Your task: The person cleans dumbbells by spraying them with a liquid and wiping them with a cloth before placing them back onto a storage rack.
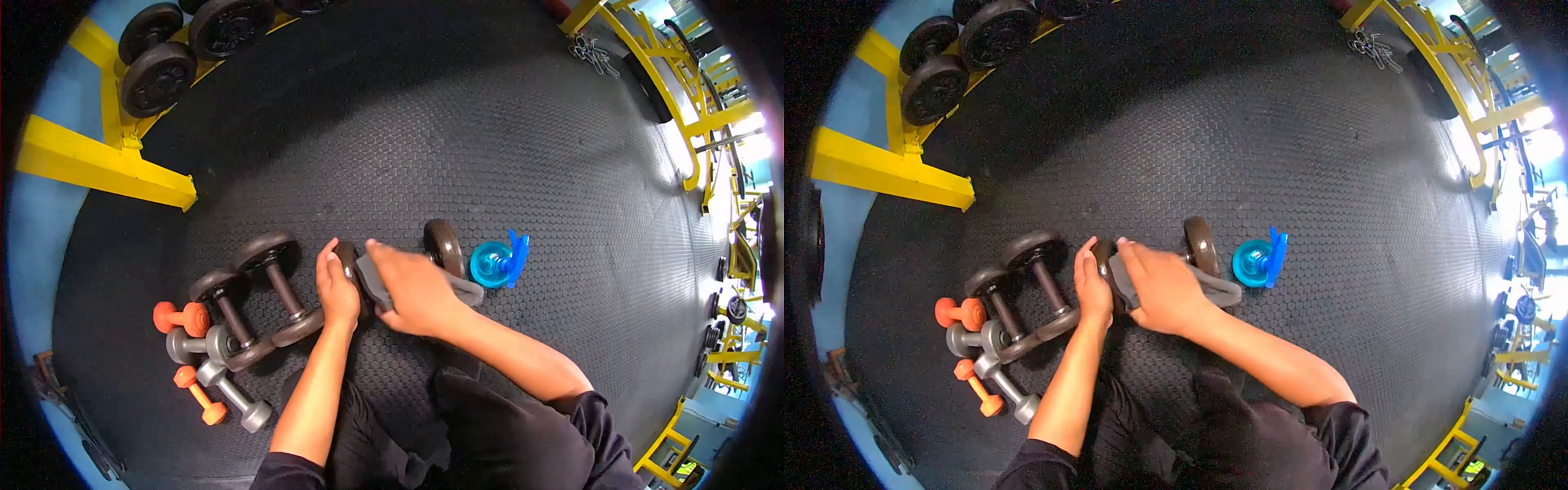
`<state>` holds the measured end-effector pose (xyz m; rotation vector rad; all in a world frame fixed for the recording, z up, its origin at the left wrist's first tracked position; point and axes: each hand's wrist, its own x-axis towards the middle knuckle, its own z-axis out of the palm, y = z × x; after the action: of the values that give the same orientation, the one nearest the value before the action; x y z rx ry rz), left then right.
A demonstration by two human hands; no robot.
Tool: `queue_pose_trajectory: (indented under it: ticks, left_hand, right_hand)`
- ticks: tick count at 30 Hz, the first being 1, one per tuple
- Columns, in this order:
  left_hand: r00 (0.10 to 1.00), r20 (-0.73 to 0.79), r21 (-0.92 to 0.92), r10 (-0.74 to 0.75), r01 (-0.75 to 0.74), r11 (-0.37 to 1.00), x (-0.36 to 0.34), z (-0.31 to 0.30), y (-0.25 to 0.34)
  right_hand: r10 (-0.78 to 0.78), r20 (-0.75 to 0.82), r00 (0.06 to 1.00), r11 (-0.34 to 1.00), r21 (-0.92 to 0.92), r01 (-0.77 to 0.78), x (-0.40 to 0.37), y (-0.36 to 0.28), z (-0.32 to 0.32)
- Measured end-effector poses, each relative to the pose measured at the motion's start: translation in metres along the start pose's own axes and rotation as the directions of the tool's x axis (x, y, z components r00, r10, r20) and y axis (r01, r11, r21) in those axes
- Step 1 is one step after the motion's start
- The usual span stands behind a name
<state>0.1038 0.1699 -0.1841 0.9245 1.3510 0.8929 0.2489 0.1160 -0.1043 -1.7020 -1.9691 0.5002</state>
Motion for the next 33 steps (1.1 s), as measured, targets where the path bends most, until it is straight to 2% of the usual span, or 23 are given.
queue_pose_trajectory:
  ticks: [1,2,3,4,6,8,9,10,12,13,15,16,18,19,20,21,22,23,26,28,29,30,33]
  left_hand:
    - [1.000,-0.004,0.021,0.004,-0.004,1.000,-0.001,0.000,0.000]
    - [1.000,0.001,0.030,0.005,-0.005,1.000,0.000,-0.002,-0.004]
    - [0.998,-0.005,0.046,0.070,-0.070,0.996,0.001,-0.003,-0.010]
    - [0.991,-0.009,0.059,0.136,-0.135,0.989,0.002,-0.004,-0.015]
    - [0.995,0.021,-0.015,0.097,-0.096,0.995,0.000,-0.004,-0.015]
    - [0.998,0.039,-0.087,0.058,-0.054,0.995,0.002,-0.003,-0.016]
    - [0.995,0.016,0.022,0.099,-0.099,0.995,0.002,-0.004,-0.017]
    - [0.990,0.002,0.136,0.142,-0.141,0.981,0.001,-0.006,-0.017]
    - [0.989,-0.009,0.145,0.145,-0.143,0.979,-0.001,-0.006,-0.016]
    - [0.992,0.000,0.105,0.129,-0.128,0.986,-0.003,-0.004,-0.012]
    - [0.994,0.003,0.067,0.112,-0.112,0.991,-0.005,-0.001,-0.006]
    - [0.994,-0.001,0.061,0.108,-0.108,0.992,-0.004,-0.002,-0.008]
    - [0.989,-0.010,0.139,0.148,-0.146,0.980,0.001,-0.004,-0.015]
    - [0.989,-0.008,0.137,0.149,-0.147,0.980,0.002,-0.004,-0.015]
    - [0.989,-0.020,0.139,0.145,-0.141,0.980,0.002,-0.004,-0.015]
    - [0.989,-0.028,0.142,0.143,-0.137,0.980,0.003,-0.003,-0.013]
    - [0.989,-0.023,0.143,0.148,-0.143,0.979,0.002,-0.002,-0.011]
    - [0.993,-0.024,0.100,0.113,-0.110,0.989,0.000,0.000,-0.007]
    - [0.996,-0.023,0.068,0.084,-0.083,0.994,0.001,-0.003,-0.008]
    - [0.994,-0.022,0.069,0.105,-0.103,0.992,0.001,0.000,-0.002]
    - [0.990,-0.029,0.138,0.140,-0.135,0.981,-0.003,0.002,0.001]
    - [0.984,-0.039,0.208,0.175,-0.163,0.964,-0.007,0.003,0.005]
    - [0.984,-0.046,0.143,0.170,-0.162,0.976,-0.007,0.002,0.000]
  right_hand:
    - [-0.066,0.155,0.986,0.997,0.041,0.061,-0.013,0.015,0.026]
    - [-0.061,0.149,0.987,0.997,0.045,0.055,-0.016,0.023,0.041]
    - [-0.112,0.129,0.985,0.976,-0.173,0.133,-0.016,0.025,0.054]
    - [-0.165,0.122,0.979,0.900,-0.388,0.200,-0.015,0.029,0.065]
    - [-0.118,0.125,0.985,0.906,-0.394,0.159,-0.009,0.032,0.070]
    - [-0.128,0.175,0.976,0.821,-0.534,0.203,-0.002,0.038,0.068]
    - [0.076,0.389,0.918,0.758,-0.621,0.200,0.009,0.037,0.061]
    - [0.294,0.546,0.784,0.686,-0.692,0.225,0.022,0.037,0.055]
    - [0.300,0.653,0.696,0.569,-0.708,0.419,0.028,0.040,-0.002]
    - [0.296,0.656,0.695,0.566,-0.706,0.426,0.034,0.037,-0.003]
    - [0.329,0.768,0.550,0.578,-0.624,0.526,0.044,0.032,-0.002]
    - [0.331,0.771,0.545,0.575,-0.622,0.531,0.038,0.040,0.010]
    - [0.155,0.528,0.835,0.683,-0.668,0.295,0.019,0.061,0.046]
    - [0.195,0.461,0.866,0.771,-0.617,0.154,0.013,0.057,0.050]
    - [0.227,0.460,0.858,0.876,-0.482,0.027,0.010,0.051,0.049]
    - [0.119,0.292,0.949,0.890,-0.455,0.028,-0.003,0.050,0.057]
    - [0.007,0.105,0.994,0.903,-0.429,0.039,-0.019,0.046,0.064]
    - [-0.048,0.067,0.997,0.917,-0.393,0.071,-0.031,0.040,0.064]
    - [-0.027,0.101,0.994,0.968,-0.245,0.052,-0.074,0.021,0.075]
    - [0.056,0.266,0.962,0.974,-0.225,0.005,-0.111,0.017,0.094]
    - [0.091,0.305,0.948,0.989,-0.137,-0.050,-0.118,0.010,0.087]
    - [0.076,0.298,0.952,0.990,-0.137,-0.036,-0.119,0.012,0.081]
    - [0.106,0.326,0.939,0.939,0.277,-0.202,-0.104,0.012,0.052]
